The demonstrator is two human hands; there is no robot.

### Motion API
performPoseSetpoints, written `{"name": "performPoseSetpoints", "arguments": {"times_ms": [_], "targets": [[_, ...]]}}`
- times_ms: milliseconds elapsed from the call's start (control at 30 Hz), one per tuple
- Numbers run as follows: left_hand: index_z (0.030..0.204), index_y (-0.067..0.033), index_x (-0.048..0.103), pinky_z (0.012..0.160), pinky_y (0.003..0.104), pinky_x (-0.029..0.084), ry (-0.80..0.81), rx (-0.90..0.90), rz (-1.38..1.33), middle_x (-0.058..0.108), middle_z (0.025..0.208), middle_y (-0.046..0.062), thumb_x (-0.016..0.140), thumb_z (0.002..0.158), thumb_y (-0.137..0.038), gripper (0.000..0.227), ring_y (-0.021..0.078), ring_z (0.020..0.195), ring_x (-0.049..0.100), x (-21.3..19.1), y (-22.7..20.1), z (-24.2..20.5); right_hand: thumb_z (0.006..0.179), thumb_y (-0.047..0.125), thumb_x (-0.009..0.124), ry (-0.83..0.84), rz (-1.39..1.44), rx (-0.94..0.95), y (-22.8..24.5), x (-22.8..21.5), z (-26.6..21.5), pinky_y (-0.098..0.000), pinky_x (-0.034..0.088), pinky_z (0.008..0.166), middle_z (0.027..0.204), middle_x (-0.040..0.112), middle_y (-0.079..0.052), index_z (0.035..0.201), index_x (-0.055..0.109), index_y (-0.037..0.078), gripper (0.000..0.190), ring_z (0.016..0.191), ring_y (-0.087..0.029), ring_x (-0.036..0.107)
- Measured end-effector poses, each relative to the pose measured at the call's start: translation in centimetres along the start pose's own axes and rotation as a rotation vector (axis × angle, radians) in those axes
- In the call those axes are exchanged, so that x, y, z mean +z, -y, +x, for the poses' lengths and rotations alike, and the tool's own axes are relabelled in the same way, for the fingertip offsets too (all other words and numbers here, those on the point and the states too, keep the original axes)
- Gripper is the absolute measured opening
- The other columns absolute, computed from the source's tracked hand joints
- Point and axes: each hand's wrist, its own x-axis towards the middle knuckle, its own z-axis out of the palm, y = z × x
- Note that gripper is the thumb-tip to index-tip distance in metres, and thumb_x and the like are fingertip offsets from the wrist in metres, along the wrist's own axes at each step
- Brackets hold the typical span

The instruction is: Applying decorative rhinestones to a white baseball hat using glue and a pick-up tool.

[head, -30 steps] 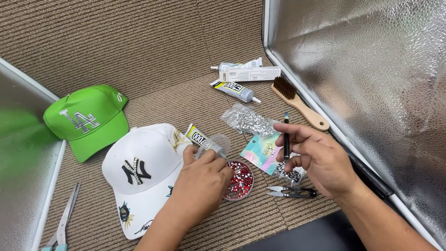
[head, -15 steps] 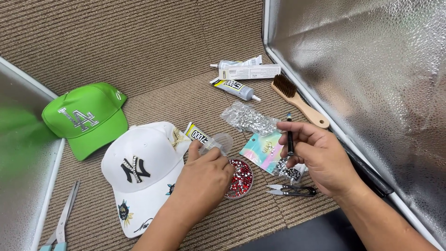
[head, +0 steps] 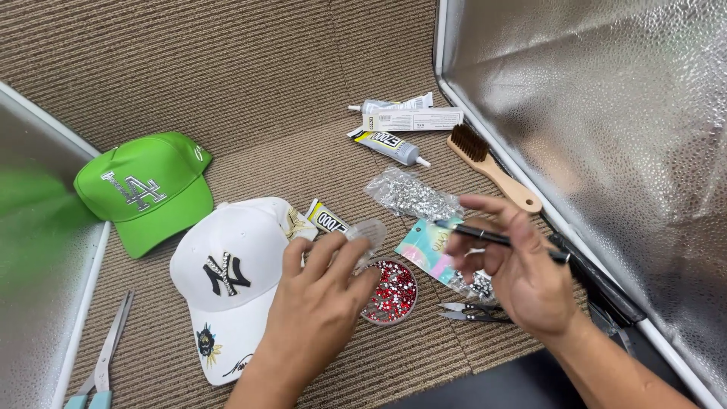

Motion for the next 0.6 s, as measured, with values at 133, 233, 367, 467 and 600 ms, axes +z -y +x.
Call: {"name": "performPoseSetpoints", "arguments": {"times_ms": [133,233,367,467,600], "targets": [[0.104,-0.0027,0.073,0.117,0.051,0.037,-0.179,-0.286,-0.19,0.041,0.145,0.029,0.07,0.077,-0.011,0.028,0.0434,0.137,0.041,0.3,-1.2,-1.3,0.077,0.0,0.059,0.11,-0.209,0.13,-1.1,1.3,-0.1,-0.0303,0.055,0.064,0.088,0.074,-0.021,0.109,0.076,-0.012,0.038,0.076,-0.023,0.068],[0.126,0.0,0.058,0.105,0.055,0.046,-0.156,-0.365,-0.326,0.043,0.14,0.033,0.077,0.072,-0.023,0.062,0.0481,0.13,0.049,0.3,-1.6,-2.0,0.077,0.002,0.058,-0.028,-0.239,0.252,-3.1,1.3,0.1,-0.0282,0.039,0.053,0.059,0.063,-0.013,0.09,0.081,-0.011,0.03,0.06,-0.02,0.059],[0.145,0.0015,0.042,0.105,0.056,0.044,-0.016,-0.404,-0.361,0.04,0.143,0.034,0.089,0.07,-0.047,0.101,0.0473,0.133,0.045,2.0,-1.5,-3.3,0.072,-0.004,0.056,0.049,-0.223,0.224,-4.3,2.4,2.0,-0.0304,0.049,0.057,0.075,0.066,-0.013,0.089,0.065,-0.003,0.019,0.062,-0.019,0.062],[0.146,0.0062,0.037,0.099,0.052,0.046,0.006,-0.382,-0.463,0.042,0.138,0.029,0.101,0.06,-0.041,0.117,0.0431,0.124,0.05,2.7,-1.5,-3.5,0.069,0.006,0.065,0.129,-0.594,0.143,-4.7,3.2,2.6,-0.0277,0.045,0.056,0.066,0.066,-0.004,0.078,0.067,0.002,0.009,0.059,-0.014,0.057],[0.149,0.0064,0.035,0.099,0.051,0.046,0.058,-0.419,-0.479,0.041,0.142,0.032,0.102,0.061,-0.044,0.122,0.045,0.126,0.05,3.8,-1.3,-3.6,0.069,0.007,0.066,0.14,-0.617,0.143,-5.8,3.4,3.0,-0.0274,0.043,0.051,0.062,0.067,-0.004,0.07,0.069,0.003,0.005,0.055,-0.013,0.055]]}}
